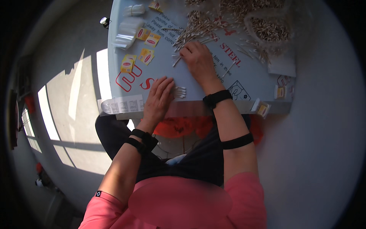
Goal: Sorting cotton swabs and placing them into individual plastic bags.
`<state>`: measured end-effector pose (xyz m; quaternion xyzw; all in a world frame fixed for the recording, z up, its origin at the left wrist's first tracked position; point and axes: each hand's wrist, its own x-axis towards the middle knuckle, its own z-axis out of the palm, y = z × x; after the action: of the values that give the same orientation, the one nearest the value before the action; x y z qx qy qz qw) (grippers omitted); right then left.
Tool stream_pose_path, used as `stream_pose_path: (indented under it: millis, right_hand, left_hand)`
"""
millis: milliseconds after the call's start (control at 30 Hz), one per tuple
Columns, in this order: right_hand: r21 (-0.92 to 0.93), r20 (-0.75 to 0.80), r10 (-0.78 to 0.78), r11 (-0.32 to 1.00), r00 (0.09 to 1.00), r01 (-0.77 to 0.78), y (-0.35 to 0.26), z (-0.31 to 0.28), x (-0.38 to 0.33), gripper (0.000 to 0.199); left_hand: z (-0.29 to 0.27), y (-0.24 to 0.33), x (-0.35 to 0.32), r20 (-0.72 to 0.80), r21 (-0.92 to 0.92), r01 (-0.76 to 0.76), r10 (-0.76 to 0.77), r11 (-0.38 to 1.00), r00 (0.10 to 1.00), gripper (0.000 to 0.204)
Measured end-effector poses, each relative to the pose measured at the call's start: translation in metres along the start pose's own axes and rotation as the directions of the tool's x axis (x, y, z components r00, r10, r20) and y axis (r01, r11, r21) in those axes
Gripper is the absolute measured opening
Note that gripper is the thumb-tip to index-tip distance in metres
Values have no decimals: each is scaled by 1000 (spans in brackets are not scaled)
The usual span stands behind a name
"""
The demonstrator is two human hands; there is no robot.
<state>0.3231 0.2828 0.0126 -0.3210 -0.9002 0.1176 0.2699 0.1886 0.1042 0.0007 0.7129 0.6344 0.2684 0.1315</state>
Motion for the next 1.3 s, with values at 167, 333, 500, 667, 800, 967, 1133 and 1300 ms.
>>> stream_pose_path:
  millis: [167, 333, 500, 667, 800, 967, 1133, 1300]
  right_hand:
    - [-28, 35, -61, 998, 998, 62, -9, -4, -19, 7]
    - [33, 88, -28, 999, 996, 25, -24, -4, -23, 15]
    - [140, 47, 24, 990, 999, -30, -1, -10, -7, 34]
    - [202, 135, 40, 977, 990, -67, -1, -12, -23, 27]
    - [188, 89, 96, 976, 991, -111, -19, -16, -27, 17]
    - [194, 72, 162, 965, 984, -174, -22, -3, -44, 14]
    - [171, 34, 159, 972, 987, -162, -50, -4, -66, 13]
    - [102, -263, 527, 848, 808, -520, -46, -21, -67, 11]
  left_hand:
    - [-3, 0, -2, 21, -5, 26, -26, 1000, 999, 52]
    - [-2, -2, -1, 11, 21, 13, -13, 1000, 1000, 52]
    - [0, 0, 1, -3, 1, 12, -12, 1000, 1000, 54]
    - [1, -3, -2, -9, 15, 8, -8, 1000, 1000, 55]
    - [0, -4, -3, 4, -4, 11, -11, 1000, 1000, 55]
    - [3, -1, -2, -26, 5, 4, -3, 1000, 1000, 59]
    - [7, 0, -2, 38, 57, 17, -19, 998, 999, 58]
    - [-2, -6, -6, 84, 80, 36, -43, 996, 996, 56]
